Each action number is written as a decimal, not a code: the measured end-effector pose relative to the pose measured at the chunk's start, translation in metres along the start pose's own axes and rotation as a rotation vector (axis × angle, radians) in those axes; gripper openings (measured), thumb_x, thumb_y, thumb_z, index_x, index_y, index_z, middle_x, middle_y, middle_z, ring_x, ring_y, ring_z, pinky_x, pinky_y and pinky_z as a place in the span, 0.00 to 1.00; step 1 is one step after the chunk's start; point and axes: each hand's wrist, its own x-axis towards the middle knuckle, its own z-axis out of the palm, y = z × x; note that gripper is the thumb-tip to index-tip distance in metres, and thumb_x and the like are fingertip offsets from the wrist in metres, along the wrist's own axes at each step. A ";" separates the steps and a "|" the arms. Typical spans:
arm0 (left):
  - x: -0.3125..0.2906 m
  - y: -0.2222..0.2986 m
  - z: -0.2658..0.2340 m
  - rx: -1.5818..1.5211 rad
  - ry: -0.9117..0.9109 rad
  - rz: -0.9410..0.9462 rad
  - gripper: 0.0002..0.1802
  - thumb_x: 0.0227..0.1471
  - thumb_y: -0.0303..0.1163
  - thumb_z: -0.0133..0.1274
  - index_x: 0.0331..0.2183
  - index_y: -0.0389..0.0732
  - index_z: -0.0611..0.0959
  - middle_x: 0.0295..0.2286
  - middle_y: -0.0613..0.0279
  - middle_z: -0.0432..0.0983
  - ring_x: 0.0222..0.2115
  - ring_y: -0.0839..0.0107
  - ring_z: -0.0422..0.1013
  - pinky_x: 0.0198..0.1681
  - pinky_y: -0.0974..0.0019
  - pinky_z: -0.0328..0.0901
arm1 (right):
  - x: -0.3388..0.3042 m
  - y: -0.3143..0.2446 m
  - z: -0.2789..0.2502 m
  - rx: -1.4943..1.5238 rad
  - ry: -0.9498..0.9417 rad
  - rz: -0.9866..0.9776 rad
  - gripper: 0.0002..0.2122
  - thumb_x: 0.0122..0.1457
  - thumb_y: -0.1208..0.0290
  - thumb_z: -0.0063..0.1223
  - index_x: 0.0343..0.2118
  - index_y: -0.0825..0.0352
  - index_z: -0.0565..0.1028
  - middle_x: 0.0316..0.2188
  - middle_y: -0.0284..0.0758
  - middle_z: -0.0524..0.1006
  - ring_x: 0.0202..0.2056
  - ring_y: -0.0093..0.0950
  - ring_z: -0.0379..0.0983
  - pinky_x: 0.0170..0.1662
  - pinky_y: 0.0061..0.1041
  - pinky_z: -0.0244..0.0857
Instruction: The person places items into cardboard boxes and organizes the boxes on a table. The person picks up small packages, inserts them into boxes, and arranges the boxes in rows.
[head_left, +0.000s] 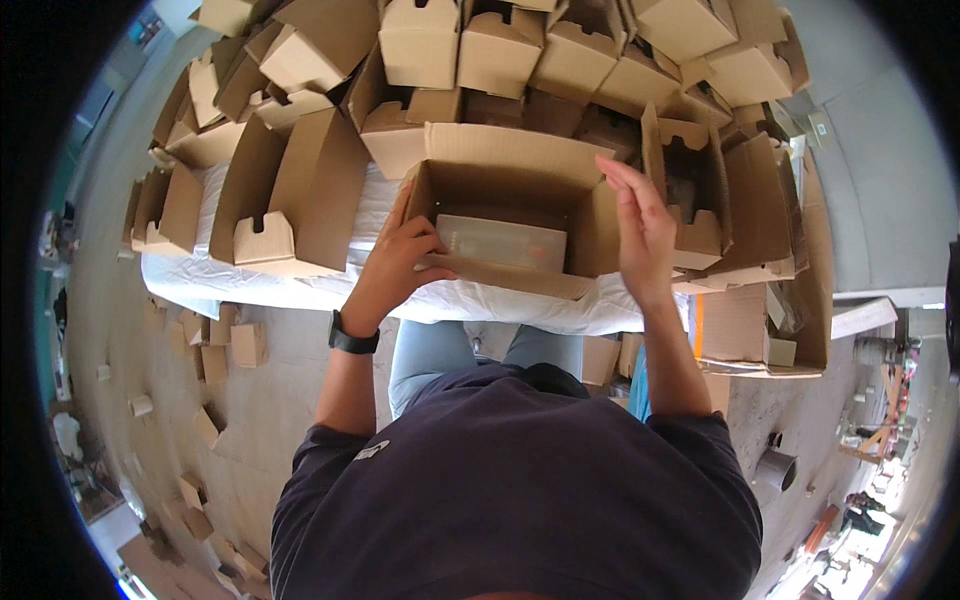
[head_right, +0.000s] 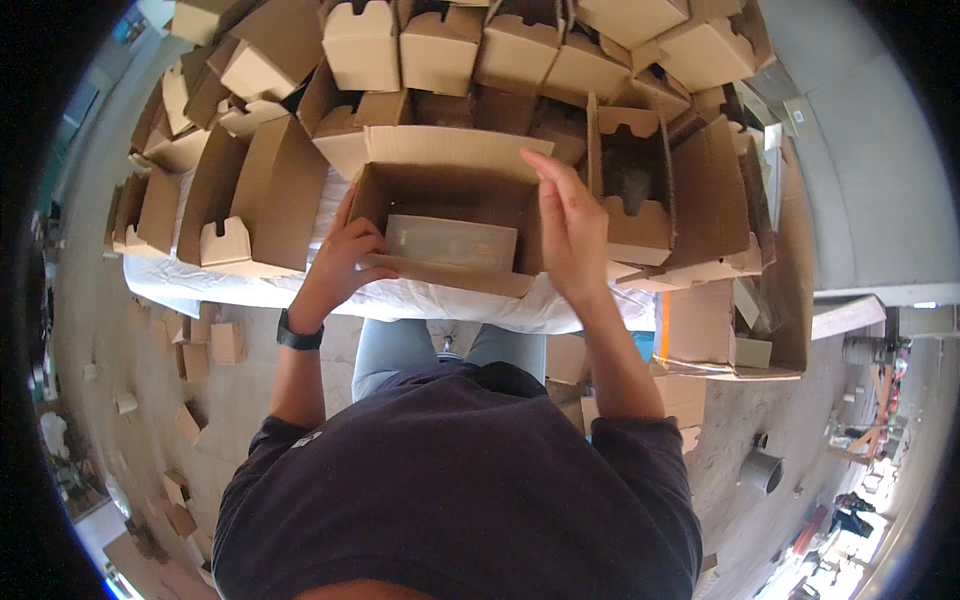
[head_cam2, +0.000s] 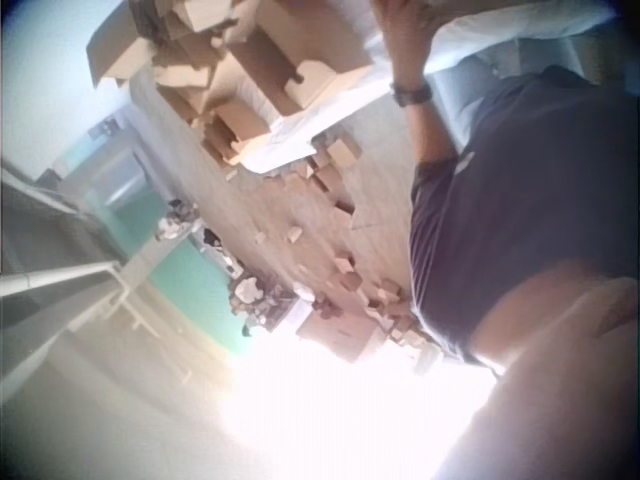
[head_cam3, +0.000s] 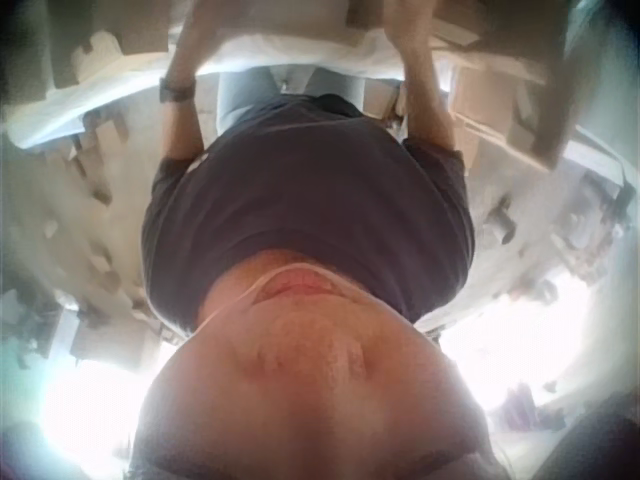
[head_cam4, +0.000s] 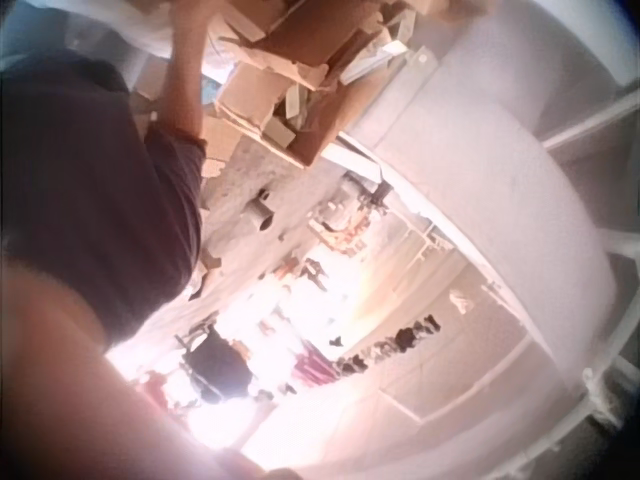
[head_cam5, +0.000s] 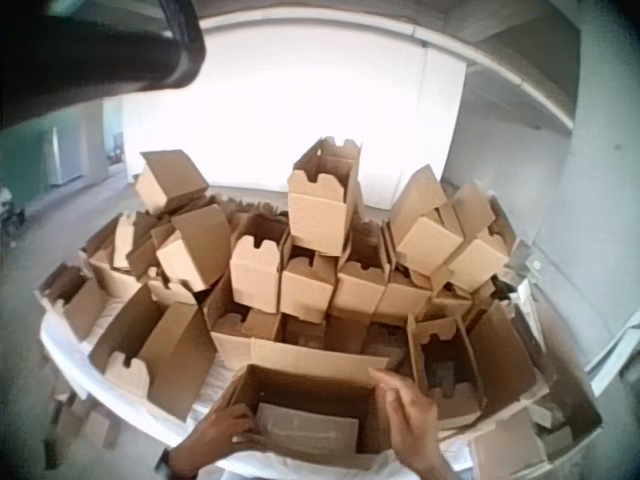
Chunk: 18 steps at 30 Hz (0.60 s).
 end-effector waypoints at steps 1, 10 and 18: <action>0.002 0.000 -0.001 0.007 -0.003 0.002 0.15 0.35 0.31 0.68 0.26 0.38 0.80 0.32 0.58 0.73 0.62 0.44 0.49 0.60 0.48 0.54 | -0.007 0.002 0.001 -0.048 0.053 0.007 0.13 0.64 0.78 0.40 0.50 0.67 0.72 0.48 0.43 0.75 0.51 0.36 0.72 0.54 0.28 0.63; 0.003 0.007 -0.003 -0.001 -0.018 -0.042 0.15 0.34 0.32 0.69 0.25 0.37 0.81 0.32 0.58 0.73 0.62 0.42 0.48 0.57 0.46 0.55 | -0.027 -0.003 -0.043 -0.912 0.223 -0.244 0.28 0.42 0.66 0.67 0.50 0.62 0.73 0.53 0.35 0.71 0.59 0.33 0.63 0.65 0.46 0.41; 0.004 0.003 -0.002 0.001 -0.007 0.006 0.15 0.35 0.32 0.68 0.25 0.36 0.80 0.33 0.57 0.73 0.62 0.43 0.47 0.55 0.47 0.56 | -0.026 -0.010 -0.080 -1.026 0.057 -0.078 0.20 0.39 0.62 0.69 0.37 0.64 0.78 0.49 0.38 0.73 0.58 0.35 0.62 0.63 0.50 0.44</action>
